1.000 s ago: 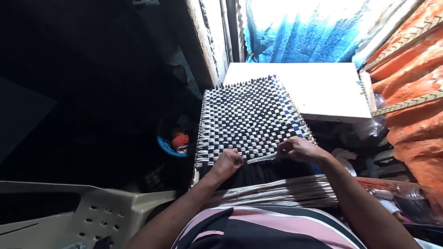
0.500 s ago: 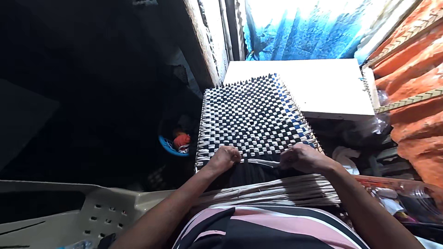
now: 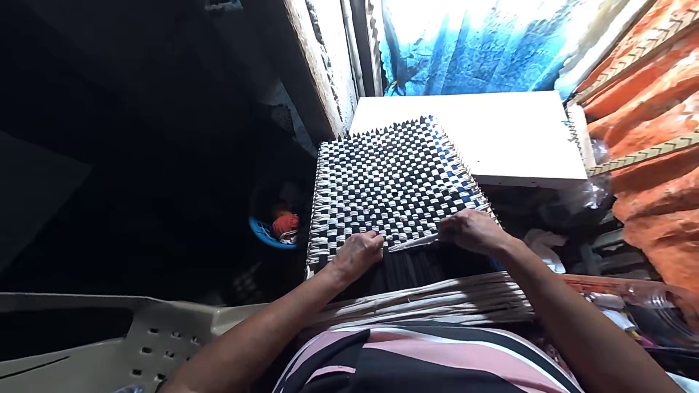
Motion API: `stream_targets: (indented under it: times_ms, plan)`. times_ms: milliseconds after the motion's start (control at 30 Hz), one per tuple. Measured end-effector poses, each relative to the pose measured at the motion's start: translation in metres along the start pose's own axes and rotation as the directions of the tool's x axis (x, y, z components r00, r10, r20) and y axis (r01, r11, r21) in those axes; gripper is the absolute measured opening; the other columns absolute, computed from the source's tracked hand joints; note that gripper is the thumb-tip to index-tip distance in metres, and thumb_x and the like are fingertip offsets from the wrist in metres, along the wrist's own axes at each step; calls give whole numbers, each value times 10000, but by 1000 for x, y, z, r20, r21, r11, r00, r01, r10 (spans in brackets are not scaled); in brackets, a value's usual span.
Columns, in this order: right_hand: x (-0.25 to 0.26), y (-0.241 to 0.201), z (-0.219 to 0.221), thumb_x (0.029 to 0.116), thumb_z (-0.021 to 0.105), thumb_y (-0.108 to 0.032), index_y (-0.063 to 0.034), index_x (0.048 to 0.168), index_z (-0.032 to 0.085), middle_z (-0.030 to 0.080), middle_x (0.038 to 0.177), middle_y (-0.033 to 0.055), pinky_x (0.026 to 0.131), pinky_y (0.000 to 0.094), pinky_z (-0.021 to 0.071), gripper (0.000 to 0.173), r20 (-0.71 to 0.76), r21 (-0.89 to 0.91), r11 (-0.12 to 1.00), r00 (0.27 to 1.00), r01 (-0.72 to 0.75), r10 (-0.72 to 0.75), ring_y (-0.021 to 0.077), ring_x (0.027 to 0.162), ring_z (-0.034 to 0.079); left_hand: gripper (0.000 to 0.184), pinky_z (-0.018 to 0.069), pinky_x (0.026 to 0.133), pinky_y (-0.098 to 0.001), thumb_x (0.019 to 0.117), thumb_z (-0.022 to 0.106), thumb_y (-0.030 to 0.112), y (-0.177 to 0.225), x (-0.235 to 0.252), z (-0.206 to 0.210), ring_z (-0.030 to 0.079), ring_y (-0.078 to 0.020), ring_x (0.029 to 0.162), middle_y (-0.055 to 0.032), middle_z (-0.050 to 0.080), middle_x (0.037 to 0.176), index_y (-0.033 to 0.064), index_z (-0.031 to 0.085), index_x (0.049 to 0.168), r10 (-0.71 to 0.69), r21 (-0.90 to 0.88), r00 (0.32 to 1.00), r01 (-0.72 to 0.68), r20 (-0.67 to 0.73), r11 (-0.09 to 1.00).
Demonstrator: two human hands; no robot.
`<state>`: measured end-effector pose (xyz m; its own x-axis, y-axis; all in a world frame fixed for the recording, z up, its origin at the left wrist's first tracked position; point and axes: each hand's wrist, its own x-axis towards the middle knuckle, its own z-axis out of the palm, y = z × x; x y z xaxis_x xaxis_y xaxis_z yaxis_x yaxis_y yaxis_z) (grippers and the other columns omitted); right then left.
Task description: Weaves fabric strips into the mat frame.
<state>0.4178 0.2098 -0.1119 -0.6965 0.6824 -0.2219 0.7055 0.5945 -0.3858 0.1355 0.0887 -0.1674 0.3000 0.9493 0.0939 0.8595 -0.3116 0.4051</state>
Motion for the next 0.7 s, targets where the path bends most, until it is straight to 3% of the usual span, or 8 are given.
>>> stream_targets:
  times_ms: [167, 267, 333, 433, 567, 633, 700]
  plan:
    - [1, -4, -1, 983, 668, -222, -172, 901, 770, 738, 861, 58, 836, 593, 522, 140, 25, -26, 999, 1000, 19, -18, 280, 905, 707, 181, 591, 745, -432, 956, 647, 161, -4, -9, 5, 709, -295, 794, -171, 698, 881, -7, 712, 934, 9, -53, 996, -14, -93, 999]
    - [-21, -15, -10, 998, 665, -223, -140, 927, 772, 732, 863, 56, 838, 572, 522, 153, 56, 76, 992, 993, 101, -105, 259, 883, 698, 205, 587, 702, -463, 944, 670, 197, -4, -7, 5, 707, -310, 765, -170, 697, 865, -3, 713, 937, 40, -23, 996, -42, -85, 999]
    - [-30, -21, -5, 1007, 646, -236, -129, 968, 775, 741, 894, 69, 850, 565, 525, 172, 93, 133, 984, 987, 119, -132, 262, 895, 702, 231, 572, 705, -517, 888, 736, 197, 1, -3, 4, 704, -341, 789, -176, 700, 904, -5, 699, 993, 8, -19, 1000, -8, -2, 1000]
    - [-34, -25, 2, 1020, 614, -232, -105, 1012, 764, 743, 951, 114, 874, 599, 505, 196, 138, 117, 989, 984, 93, -109, 316, 953, 700, 429, 555, 821, -561, 811, 832, 194, 6, 3, -5, 690, -362, 930, -191, 685, 1050, -15, 647, 1137, -75, -85, 980, 92, 185, 992]
    - [-29, -13, -1, 1001, 646, -209, -125, 951, 770, 737, 872, 93, 827, 597, 522, 158, 55, 93, 993, 995, 77, -82, 297, 891, 704, 523, 558, 843, -455, 845, 831, 306, -1, -5, -19, 662, -279, 876, -177, 668, 996, -48, 622, 1168, -96, -230, 984, 129, 149, 965]
    - [-25, -10, -2, 994, 662, -210, -146, 933, 771, 737, 853, 82, 820, 603, 524, 141, 18, 61, 997, 999, 49, -50, 293, 881, 708, 460, 568, 809, -385, 889, 798, 309, -5, -14, -21, 657, -227, 827, -159, 663, 958, -43, 635, 1134, -57, -293, 995, 79, 82, 953]
    - [-18, -6, -3, 980, 689, -215, -164, 897, 769, 734, 825, 66, 803, 607, 524, 126, -22, 31, 999, 999, 35, -35, 285, 857, 708, 351, 565, 844, -369, 910, 776, 284, -6, -21, -20, 666, -222, 883, -158, 676, 992, -21, 684, 1057, -11, -310, 998, 28, 58, 950]
